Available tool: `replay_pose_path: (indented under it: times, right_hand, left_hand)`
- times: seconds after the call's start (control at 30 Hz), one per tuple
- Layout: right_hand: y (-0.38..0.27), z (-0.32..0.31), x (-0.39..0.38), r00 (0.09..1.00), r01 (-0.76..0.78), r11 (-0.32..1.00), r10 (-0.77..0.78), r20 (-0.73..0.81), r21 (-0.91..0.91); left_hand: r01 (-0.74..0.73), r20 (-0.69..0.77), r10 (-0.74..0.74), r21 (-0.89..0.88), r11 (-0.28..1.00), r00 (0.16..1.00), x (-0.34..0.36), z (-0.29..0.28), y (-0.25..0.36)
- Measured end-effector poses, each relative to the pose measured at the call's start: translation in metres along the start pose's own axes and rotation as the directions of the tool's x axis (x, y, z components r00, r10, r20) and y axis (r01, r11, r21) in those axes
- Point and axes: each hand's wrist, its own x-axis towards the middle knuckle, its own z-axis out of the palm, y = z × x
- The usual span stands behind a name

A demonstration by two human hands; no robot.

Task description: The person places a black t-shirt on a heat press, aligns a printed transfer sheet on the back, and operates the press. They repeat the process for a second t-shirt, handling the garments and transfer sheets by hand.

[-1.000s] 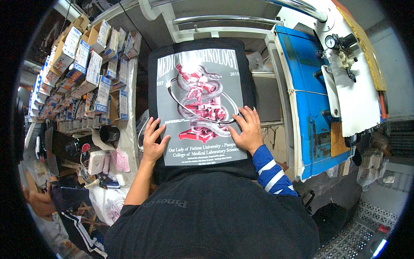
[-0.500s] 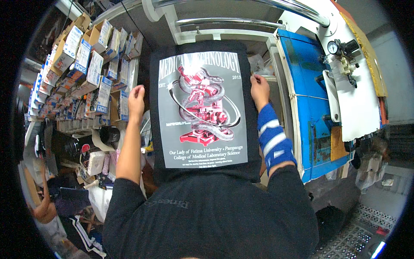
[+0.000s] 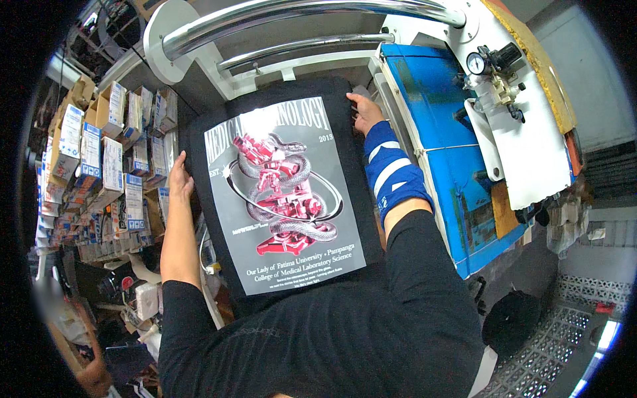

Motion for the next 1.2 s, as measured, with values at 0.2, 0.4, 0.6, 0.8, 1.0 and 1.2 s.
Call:
replay_pose_path:
  times: [0.2,0.4,0.6,0.8,1.0,1.2]
  right_hand:
    - [0.001,-0.013,0.011,0.980,-0.089,0.996,0.087,0.178,0.002]
    - [-0.002,-0.017,0.017,0.986,0.024,0.999,-0.018,0.165,-0.038]
    - [-0.001,-0.022,0.023,0.995,0.053,0.996,-0.047,0.082,-0.072]
    - [-0.004,-0.001,-0.019,0.937,0.323,0.789,-0.344,0.060,-0.523]
    - [0.060,-0.019,-0.207,0.447,0.675,-0.167,-0.682,0.579,-0.718]
    - [0.117,-0.060,-0.335,0.580,0.622,-0.202,-0.529,0.619,-0.756]
  left_hand:
    - [-0.090,0.085,0.086,0.053,0.995,0.993,0.015,-0.028,-0.005]
    - [-0.145,-0.041,0.144,-0.022,0.989,0.989,0.004,-0.010,-0.002]
    - [-0.137,-0.079,0.137,0.003,0.991,0.987,-0.010,0.002,0.003]
    - [-0.327,-0.095,0.444,0.545,0.772,0.891,-0.037,0.014,0.007]
    - [-0.685,0.556,0.629,0.727,-0.051,0.543,-0.201,0.018,-0.031]
    - [-0.656,0.614,0.463,0.750,-0.089,0.639,-0.317,0.009,-0.084]
